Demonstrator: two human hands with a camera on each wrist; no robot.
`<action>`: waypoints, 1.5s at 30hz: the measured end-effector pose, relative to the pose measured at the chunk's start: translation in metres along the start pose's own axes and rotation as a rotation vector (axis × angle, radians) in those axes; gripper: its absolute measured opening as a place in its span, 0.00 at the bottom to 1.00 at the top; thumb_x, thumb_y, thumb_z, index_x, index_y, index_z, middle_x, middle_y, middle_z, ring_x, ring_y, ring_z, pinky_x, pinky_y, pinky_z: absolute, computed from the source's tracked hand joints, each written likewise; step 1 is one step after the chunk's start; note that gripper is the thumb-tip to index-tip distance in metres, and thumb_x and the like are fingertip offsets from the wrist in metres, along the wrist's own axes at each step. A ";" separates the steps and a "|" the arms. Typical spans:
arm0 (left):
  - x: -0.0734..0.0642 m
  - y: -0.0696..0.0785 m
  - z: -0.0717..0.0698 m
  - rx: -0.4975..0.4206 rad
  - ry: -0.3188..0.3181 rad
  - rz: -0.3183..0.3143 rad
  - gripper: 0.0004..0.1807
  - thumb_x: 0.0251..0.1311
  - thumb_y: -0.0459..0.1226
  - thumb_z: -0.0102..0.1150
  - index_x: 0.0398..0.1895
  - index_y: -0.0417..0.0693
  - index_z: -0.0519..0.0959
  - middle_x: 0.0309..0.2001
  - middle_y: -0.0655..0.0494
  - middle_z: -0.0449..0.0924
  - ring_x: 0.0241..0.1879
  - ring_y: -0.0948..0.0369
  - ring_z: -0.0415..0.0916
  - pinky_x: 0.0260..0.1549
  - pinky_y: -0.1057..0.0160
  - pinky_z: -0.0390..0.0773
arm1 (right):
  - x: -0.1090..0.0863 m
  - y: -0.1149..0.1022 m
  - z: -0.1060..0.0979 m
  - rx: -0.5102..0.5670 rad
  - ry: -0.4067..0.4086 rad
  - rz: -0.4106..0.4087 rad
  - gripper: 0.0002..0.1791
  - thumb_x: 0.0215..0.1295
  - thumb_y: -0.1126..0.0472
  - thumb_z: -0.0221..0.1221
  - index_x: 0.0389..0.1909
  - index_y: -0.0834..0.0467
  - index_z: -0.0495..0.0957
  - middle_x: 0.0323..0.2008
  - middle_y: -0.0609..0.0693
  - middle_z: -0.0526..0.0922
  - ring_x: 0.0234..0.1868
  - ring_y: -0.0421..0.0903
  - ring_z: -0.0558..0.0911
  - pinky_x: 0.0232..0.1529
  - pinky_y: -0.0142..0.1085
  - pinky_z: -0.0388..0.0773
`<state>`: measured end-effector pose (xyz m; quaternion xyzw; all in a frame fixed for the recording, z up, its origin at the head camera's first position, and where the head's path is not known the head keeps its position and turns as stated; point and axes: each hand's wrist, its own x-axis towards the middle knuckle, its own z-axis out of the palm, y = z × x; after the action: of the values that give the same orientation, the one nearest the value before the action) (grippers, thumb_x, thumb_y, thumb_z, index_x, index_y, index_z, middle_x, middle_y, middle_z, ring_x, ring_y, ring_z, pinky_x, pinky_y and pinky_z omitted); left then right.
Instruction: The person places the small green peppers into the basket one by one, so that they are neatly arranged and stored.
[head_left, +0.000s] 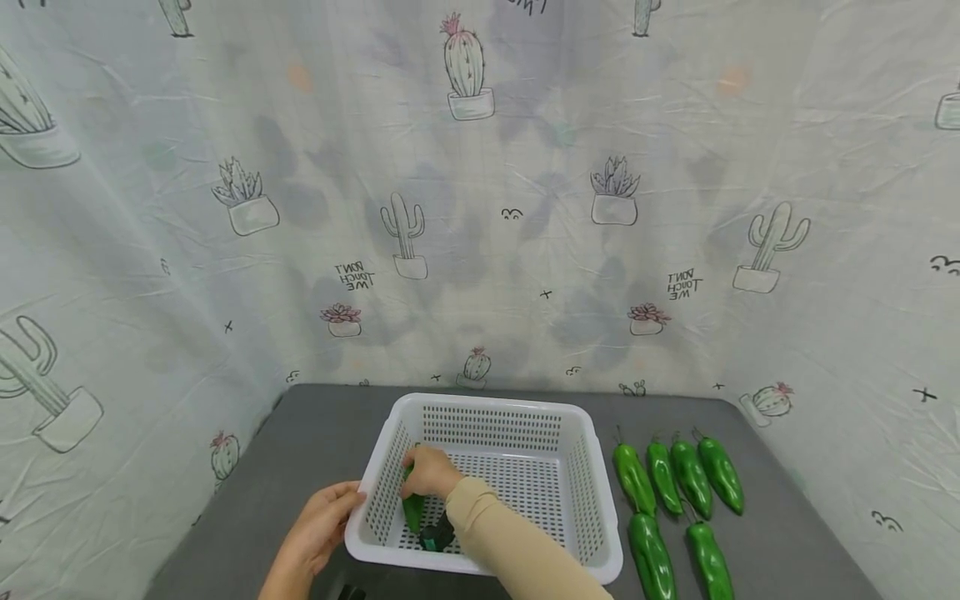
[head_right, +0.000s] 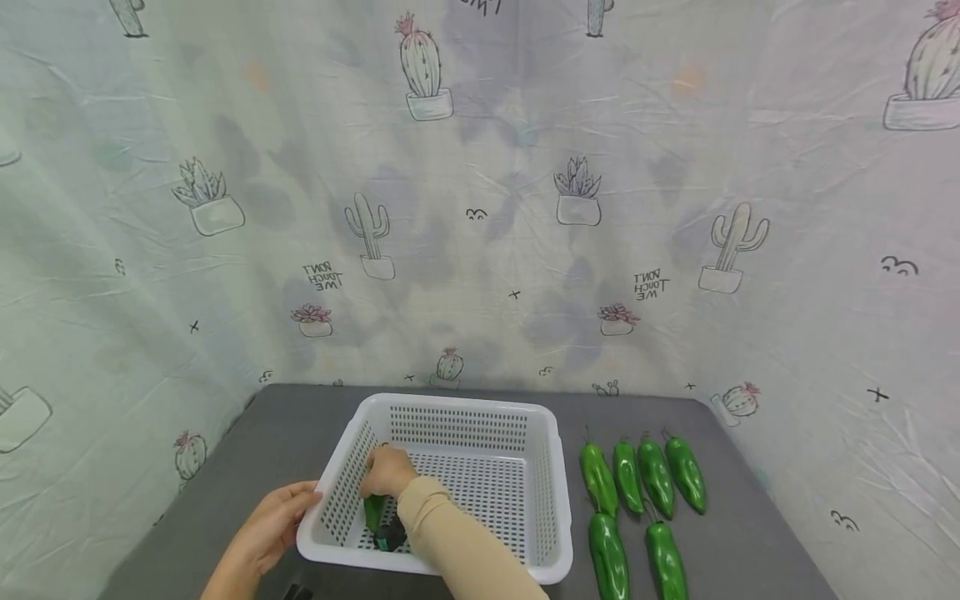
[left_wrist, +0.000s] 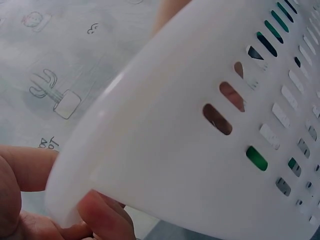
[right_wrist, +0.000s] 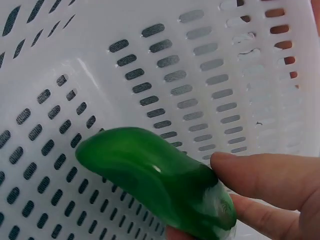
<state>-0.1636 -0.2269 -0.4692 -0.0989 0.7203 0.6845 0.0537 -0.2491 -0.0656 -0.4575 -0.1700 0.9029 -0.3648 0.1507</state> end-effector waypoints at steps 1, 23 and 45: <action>0.000 0.000 0.000 -0.001 0.000 0.001 0.27 0.66 0.34 0.47 0.59 0.18 0.60 0.50 0.33 0.76 0.45 0.51 0.79 0.39 0.54 0.79 | 0.000 0.001 0.001 0.002 -0.001 0.004 0.25 0.42 0.69 0.70 0.47 0.64 0.79 0.43 0.57 0.81 0.36 0.48 0.80 0.39 0.39 0.79; -0.001 0.003 0.004 -0.007 0.049 0.013 0.24 0.64 0.32 0.47 0.57 0.19 0.64 0.48 0.34 0.77 0.44 0.51 0.79 0.38 0.54 0.79 | 0.007 0.005 0.002 -0.031 -0.080 0.020 0.29 0.44 0.67 0.70 0.52 0.63 0.77 0.46 0.56 0.81 0.38 0.46 0.80 0.35 0.36 0.79; 0.000 0.002 0.001 -0.006 0.011 0.009 0.26 0.65 0.33 0.47 0.59 0.17 0.60 0.47 0.36 0.78 0.44 0.52 0.79 0.38 0.53 0.80 | 0.003 0.026 -0.045 0.033 0.006 -0.051 0.32 0.49 0.59 0.69 0.58 0.59 0.73 0.55 0.59 0.76 0.53 0.56 0.76 0.50 0.51 0.74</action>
<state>-0.1635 -0.2255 -0.4676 -0.0994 0.7189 0.6864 0.0461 -0.2748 -0.0223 -0.4455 -0.1893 0.8927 -0.3838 0.1415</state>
